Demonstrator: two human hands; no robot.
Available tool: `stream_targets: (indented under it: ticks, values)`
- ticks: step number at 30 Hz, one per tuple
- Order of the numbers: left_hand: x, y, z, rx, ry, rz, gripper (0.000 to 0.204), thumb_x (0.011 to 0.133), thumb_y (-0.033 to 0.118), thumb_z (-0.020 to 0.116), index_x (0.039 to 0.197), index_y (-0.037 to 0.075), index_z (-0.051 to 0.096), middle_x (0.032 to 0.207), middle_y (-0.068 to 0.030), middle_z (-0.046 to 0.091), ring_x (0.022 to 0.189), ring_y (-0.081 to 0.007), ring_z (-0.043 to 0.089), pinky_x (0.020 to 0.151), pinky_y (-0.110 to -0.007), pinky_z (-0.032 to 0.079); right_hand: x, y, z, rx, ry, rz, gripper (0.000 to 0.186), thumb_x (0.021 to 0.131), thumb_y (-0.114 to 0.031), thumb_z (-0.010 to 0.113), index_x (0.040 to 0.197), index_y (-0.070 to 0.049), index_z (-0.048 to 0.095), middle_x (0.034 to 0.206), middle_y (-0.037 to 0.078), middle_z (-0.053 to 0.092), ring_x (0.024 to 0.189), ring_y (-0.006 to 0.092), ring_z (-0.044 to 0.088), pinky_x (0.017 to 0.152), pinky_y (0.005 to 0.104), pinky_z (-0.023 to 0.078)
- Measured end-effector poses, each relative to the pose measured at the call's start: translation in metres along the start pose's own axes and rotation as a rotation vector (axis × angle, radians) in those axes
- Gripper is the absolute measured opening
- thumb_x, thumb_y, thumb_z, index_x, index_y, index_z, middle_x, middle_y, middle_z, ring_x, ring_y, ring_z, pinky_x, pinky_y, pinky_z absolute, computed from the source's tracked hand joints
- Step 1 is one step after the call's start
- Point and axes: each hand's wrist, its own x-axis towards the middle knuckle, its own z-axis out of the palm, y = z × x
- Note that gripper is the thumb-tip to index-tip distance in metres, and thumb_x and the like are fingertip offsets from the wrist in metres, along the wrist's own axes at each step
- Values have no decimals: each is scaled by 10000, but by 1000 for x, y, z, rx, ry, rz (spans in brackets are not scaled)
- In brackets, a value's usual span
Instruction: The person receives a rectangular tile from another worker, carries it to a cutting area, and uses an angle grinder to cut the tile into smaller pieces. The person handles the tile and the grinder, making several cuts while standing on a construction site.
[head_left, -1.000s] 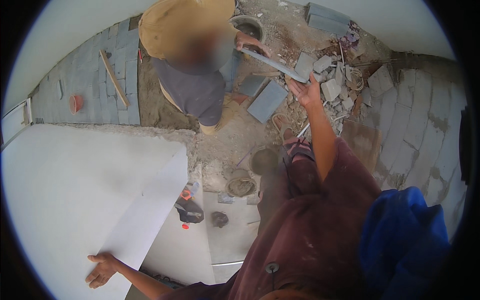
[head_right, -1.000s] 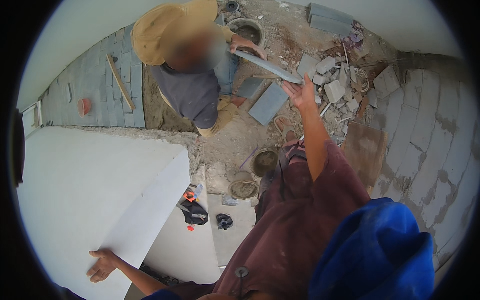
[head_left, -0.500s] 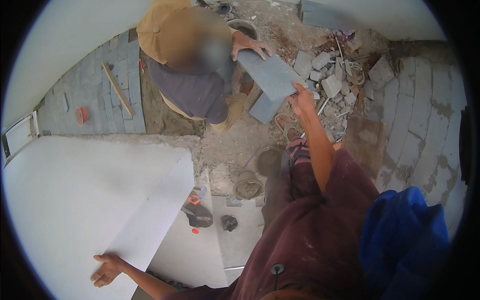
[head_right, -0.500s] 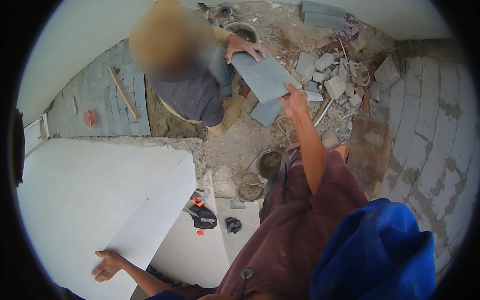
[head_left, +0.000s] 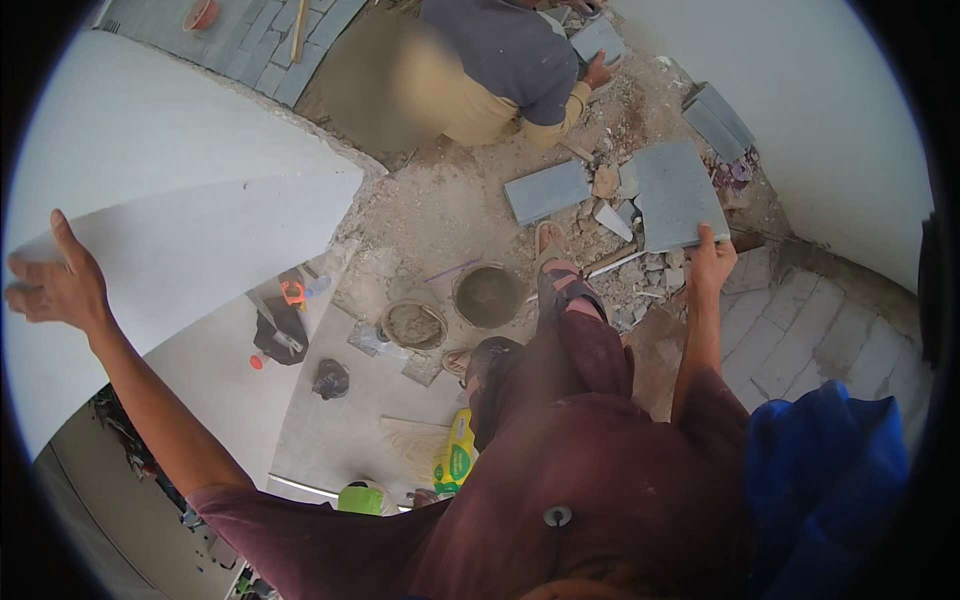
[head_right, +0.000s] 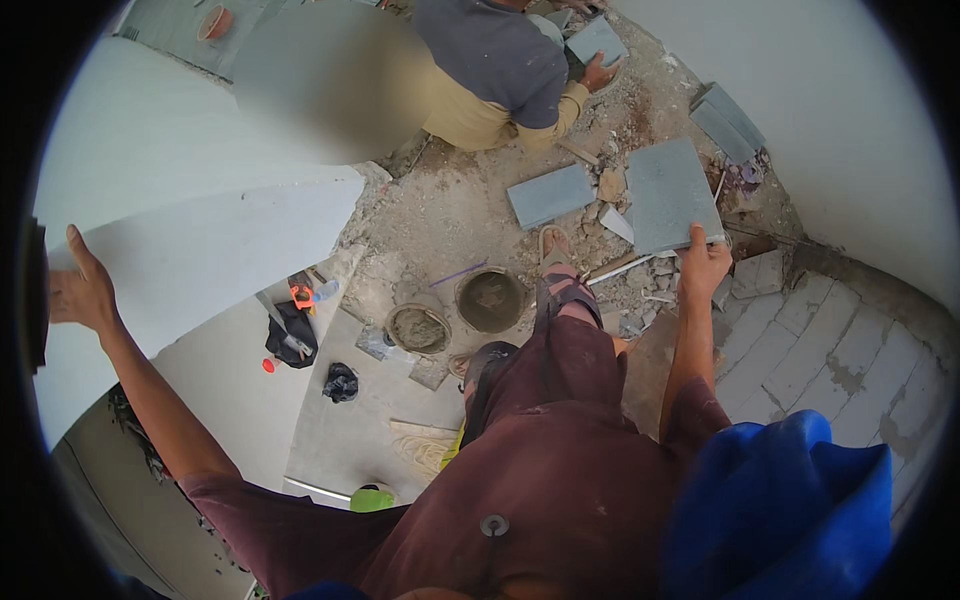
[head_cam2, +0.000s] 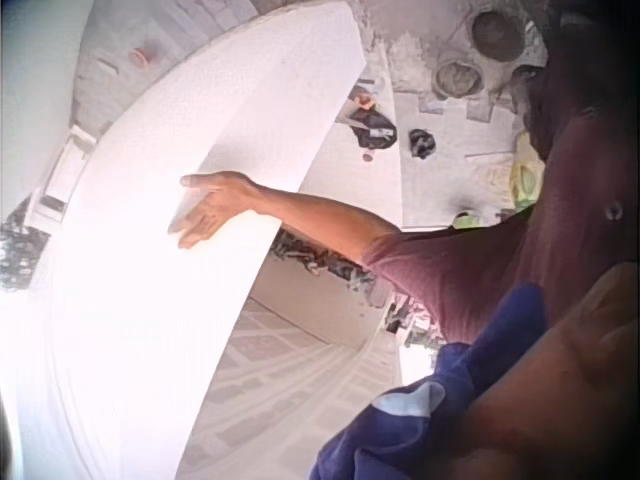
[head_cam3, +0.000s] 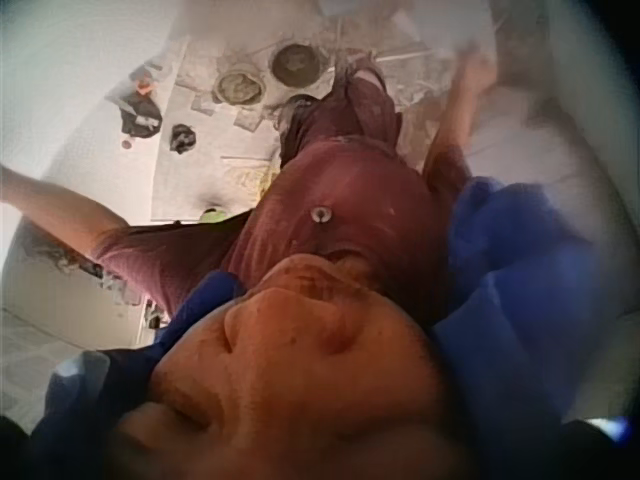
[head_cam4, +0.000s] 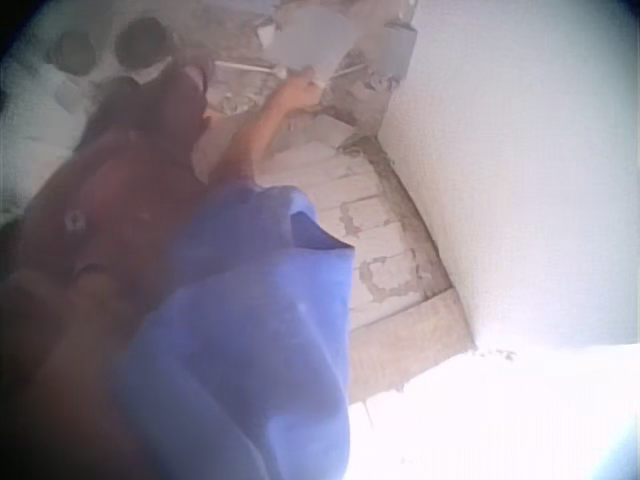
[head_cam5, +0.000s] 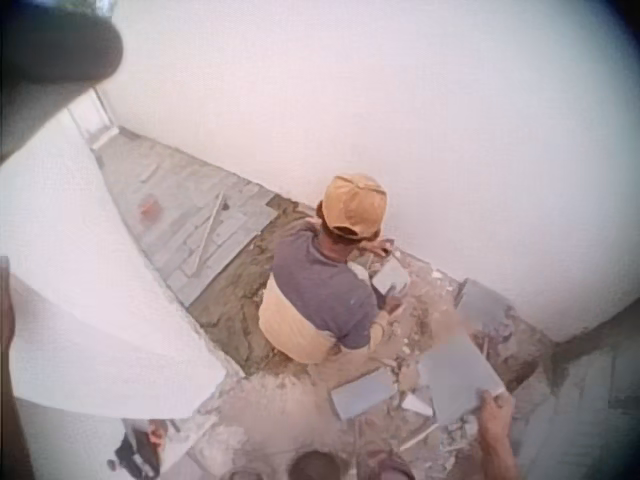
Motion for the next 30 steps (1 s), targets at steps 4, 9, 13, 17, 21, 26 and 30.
stream_targets:
  ticks: [4, 9, 13, 17, 21, 26, 30]
  values:
    - [-145, 106, -6, -671, -3, -270, 816, 931, 537, 685, 1458, -39, 448, 1498, -342, 377, 1377, -477, 399, 1180, -590, 264, -87, -51, -18, -328, -245, -129, 222, 985, -150, 643, 967, 71, 662, 827, 49, 661, 686, 106, 591, 549, 302, 484]
    - [-426, 151, -87, -988, -795, -718, 667, 934, 536, 661, 1326, -3, 633, 1426, -250, 555, 1299, -414, 546, 1154, -545, 328, -201, -72, 16, -754, -875, -295, 190, 986, -120, 629, 1024, 59, 682, 828, 15, 664, 751, 88, 565, 686, 278, 474]
    - [-590, 130, -189, -987, -768, -1310, 746, 957, 525, 644, 1466, 0, 497, 1459, -294, 521, 1335, -424, 525, 1154, -473, 364, -330, -91, 68, -682, -1328, -364, 195, 980, -92, 632, 1081, 61, 697, 860, 12, 680, 767, 75, 540, 675, 265, 449]
    - [-700, 69, -284, -807, -594, -1662, 810, 959, 562, 633, 1501, -10, 449, 1507, -251, 489, 1379, -382, 506, 1132, -458, 405, -473, -119, 125, -715, -1796, -305, 182, 984, -75, 630, 1102, 45, 698, 874, -29, 672, 788, 43, 529, 684, 248, 428]
    - [-737, -11, -373, -1573, -313, -2055, 569, 1024, 424, 619, 1414, 12, 566, 1254, -89, 676, 1146, -174, 633, 963, -321, 507, -572, -106, 183, -486, -2084, -254, 220, 1038, -199, 625, 988, 1, 702, 824, -69, 634, 755, 26, 505, 679, 237, 411]
    - [-709, -77, -439, -1399, 197, -2025, 350, 1027, 346, 636, 1249, 79, 678, 1122, -26, 722, 1023, -130, 655, 914, -348, 521, -673, -35, 255, -424, -1955, 74, 316, 1062, -315, 584, 1075, -18, 691, 930, -8, 693, 824, 80, 625, 759, 268, 500]
    - [-729, -127, -444, -1221, 287, -2155, 335, 1022, 331, 644, 1216, 61, 686, 1100, -21, 726, 1007, -125, 656, 906, -344, 524, -759, 1, 305, -505, -1862, 97, 629, 1061, -524, 475, 1279, 51, 609, 1232, 113, 664, 1115, 187, 624, 979, 339, 476]
